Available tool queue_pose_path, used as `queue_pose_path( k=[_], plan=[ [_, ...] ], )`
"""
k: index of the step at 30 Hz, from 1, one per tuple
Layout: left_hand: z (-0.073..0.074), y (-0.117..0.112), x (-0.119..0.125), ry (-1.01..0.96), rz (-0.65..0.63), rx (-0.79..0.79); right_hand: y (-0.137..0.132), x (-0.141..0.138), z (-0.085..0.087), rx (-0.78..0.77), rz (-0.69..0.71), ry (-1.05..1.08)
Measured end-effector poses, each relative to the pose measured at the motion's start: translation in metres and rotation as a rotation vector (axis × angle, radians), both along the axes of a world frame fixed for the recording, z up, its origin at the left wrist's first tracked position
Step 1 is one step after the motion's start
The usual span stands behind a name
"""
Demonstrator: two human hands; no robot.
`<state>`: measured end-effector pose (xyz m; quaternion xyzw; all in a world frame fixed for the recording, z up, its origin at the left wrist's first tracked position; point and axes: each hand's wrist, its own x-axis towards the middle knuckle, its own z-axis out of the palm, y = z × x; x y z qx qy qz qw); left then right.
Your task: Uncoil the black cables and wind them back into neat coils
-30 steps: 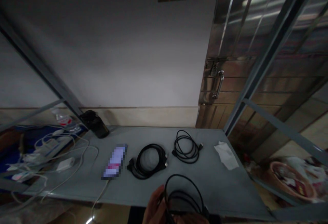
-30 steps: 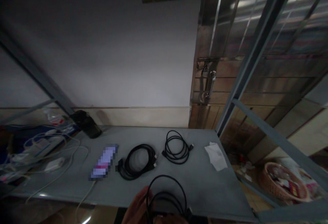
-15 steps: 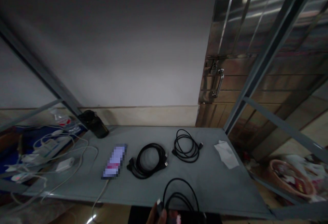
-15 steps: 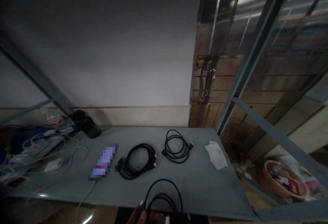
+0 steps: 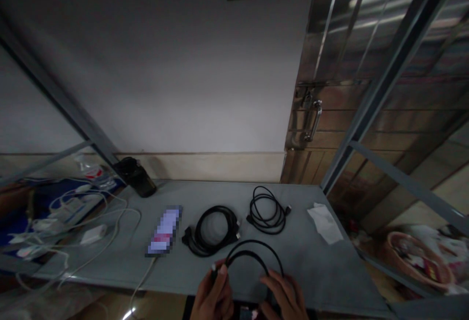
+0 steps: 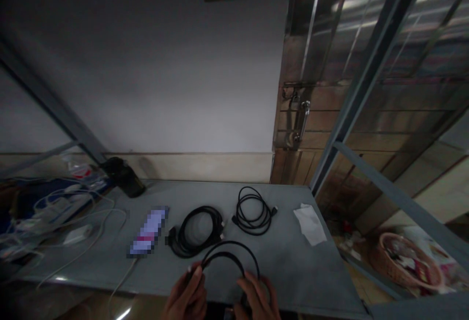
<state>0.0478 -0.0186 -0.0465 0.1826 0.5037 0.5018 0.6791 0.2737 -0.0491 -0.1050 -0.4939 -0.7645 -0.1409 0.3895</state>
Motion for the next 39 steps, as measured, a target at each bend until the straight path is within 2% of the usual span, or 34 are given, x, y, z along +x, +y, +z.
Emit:
queue_pose_path(
  k=[2, 4, 7, 9, 12, 14, 15, 16, 18, 20, 22, 27, 32, 34, 36, 39],
  plan=[
    [0.005, 0.010, -0.003, 0.113, 0.038, 0.097, 0.012, -0.004, 0.006, 0.045, 0.085, 0.027],
    [0.012, 0.028, -0.013, 0.252, 0.068, 0.226, 0.030, -0.014, 0.016, 0.015, 0.149, 0.042],
    [0.018, 0.066, -0.040, 0.555, 0.104, 0.434, 0.069, -0.040, 0.027, -0.110, 0.218, 0.054],
    [0.017, 0.092, -0.062, 0.826, 0.143, 0.525, 0.100, -0.061, 0.028, -0.211, 0.279, 0.068],
    [0.005, 0.118, -0.090, 1.135, 0.278, 0.565, 0.141, -0.089, 0.021, -0.363, 0.341, 0.061],
    [-0.008, 0.121, -0.101, 1.287, 0.363, 0.594, 0.160, -0.101, 0.016, -0.402, 0.361, 0.061],
    [-0.015, 0.119, -0.105, 1.373, 0.363, 0.632, 0.167, -0.105, 0.015, -0.411, 0.366, 0.064],
    [-0.023, 0.115, -0.107, 1.471, 0.324, 0.693, 0.172, -0.106, 0.014, -0.423, 0.369, 0.070],
    [-0.039, 0.103, -0.109, 1.620, 0.122, 0.868, 0.176, -0.106, 0.015, -0.447, 0.372, 0.088],
    [-0.053, 0.090, -0.109, 1.653, -0.104, 1.011, 0.175, -0.102, 0.018, -0.468, 0.373, 0.106],
    [-0.064, 0.082, -0.110, 1.653, -0.204, 1.071, 0.171, -0.094, 0.022, -0.485, 0.378, 0.115],
    [-0.076, 0.078, -0.110, 1.659, -0.152, 1.105, 0.161, -0.053, 0.022, -0.447, 0.333, 0.166],
    [-0.085, 0.079, -0.111, 1.707, -0.154, 1.093, 0.170, 0.016, -0.004, -0.324, 0.079, 0.110],
    [-0.090, 0.081, -0.112, 1.700, -0.184, 1.078, 0.172, 0.037, -0.015, -0.330, 0.043, 0.053],
    [-0.093, 0.087, -0.113, 1.672, -0.213, 1.048, 0.169, 0.049, -0.024, -0.334, 0.042, 0.026],
    [-0.091, 0.099, -0.111, 1.615, -0.239, 0.981, 0.153, 0.050, -0.034, -0.312, 0.028, -0.008]
  ],
)
